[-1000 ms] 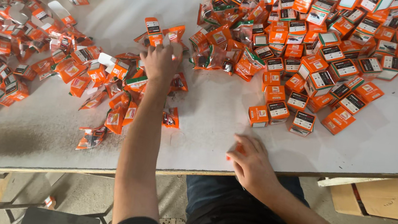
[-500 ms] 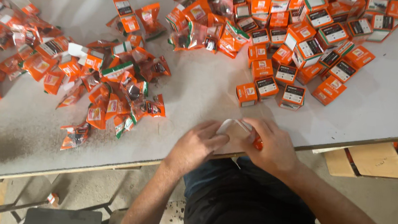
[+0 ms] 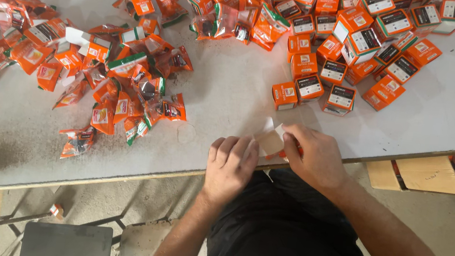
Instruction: The person sits at a table covered with orange blister packs and small white cardboard boxes, folding open a box and placing blister packs inside one at a time, then setting the filled box with the packed boxes. They repeat this packing cycle throughout the episode.
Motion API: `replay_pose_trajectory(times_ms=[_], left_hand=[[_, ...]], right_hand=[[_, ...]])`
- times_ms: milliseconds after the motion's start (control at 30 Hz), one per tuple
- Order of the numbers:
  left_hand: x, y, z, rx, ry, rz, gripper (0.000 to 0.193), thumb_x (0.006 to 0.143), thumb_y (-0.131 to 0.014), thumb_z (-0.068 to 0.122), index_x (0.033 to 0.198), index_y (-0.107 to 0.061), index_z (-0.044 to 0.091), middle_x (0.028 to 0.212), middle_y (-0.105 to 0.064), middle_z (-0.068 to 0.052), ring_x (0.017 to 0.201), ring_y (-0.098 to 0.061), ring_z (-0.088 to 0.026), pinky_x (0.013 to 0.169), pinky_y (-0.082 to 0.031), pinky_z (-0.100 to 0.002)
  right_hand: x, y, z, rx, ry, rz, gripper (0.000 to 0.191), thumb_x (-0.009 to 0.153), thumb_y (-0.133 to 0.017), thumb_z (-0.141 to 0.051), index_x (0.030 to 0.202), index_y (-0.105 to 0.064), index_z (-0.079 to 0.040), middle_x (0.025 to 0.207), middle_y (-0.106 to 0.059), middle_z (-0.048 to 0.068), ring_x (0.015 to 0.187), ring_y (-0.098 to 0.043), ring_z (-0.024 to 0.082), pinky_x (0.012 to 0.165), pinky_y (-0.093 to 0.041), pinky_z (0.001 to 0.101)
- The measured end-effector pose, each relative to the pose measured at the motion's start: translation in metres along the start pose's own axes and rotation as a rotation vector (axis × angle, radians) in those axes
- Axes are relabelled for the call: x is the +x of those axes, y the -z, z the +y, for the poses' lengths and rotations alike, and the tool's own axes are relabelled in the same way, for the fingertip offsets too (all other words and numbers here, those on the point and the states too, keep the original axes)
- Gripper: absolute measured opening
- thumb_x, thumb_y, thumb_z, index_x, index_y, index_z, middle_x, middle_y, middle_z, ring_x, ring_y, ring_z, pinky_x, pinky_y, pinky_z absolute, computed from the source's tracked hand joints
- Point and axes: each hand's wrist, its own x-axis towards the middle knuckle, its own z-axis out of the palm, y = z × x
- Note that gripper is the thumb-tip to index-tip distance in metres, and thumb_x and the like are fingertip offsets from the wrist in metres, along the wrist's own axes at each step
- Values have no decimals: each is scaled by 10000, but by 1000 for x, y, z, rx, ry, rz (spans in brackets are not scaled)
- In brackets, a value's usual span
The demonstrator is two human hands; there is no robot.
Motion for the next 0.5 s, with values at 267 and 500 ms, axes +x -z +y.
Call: replay_pose_trajectory(times_ms=[267, 500], left_hand=[[4, -14, 18, -351, 226, 60, 482, 834, -870, 263, 1097, -562, 2, 1332, -590, -229, 1200, -627, -428, 972, -556, -513], [11, -31, 6, -599, 500, 24, 492, 838, -871, 147, 1188, -547, 28, 1223, -664, -214, 1088, -690, -403, 890, -596, -435]], right_hand=[[3, -9, 2, -270, -57, -244, 169, 1020, -637, -228, 1028, -609, -62, 817, -700, 151, 780, -677, 396, 667, -512, 499], [-19, 22, -4, -362, 270, 92, 461, 834, -726, -178, 1253, -582, -50, 1272, -532, 204, 1166, -549, 437, 968, -452, 552]])
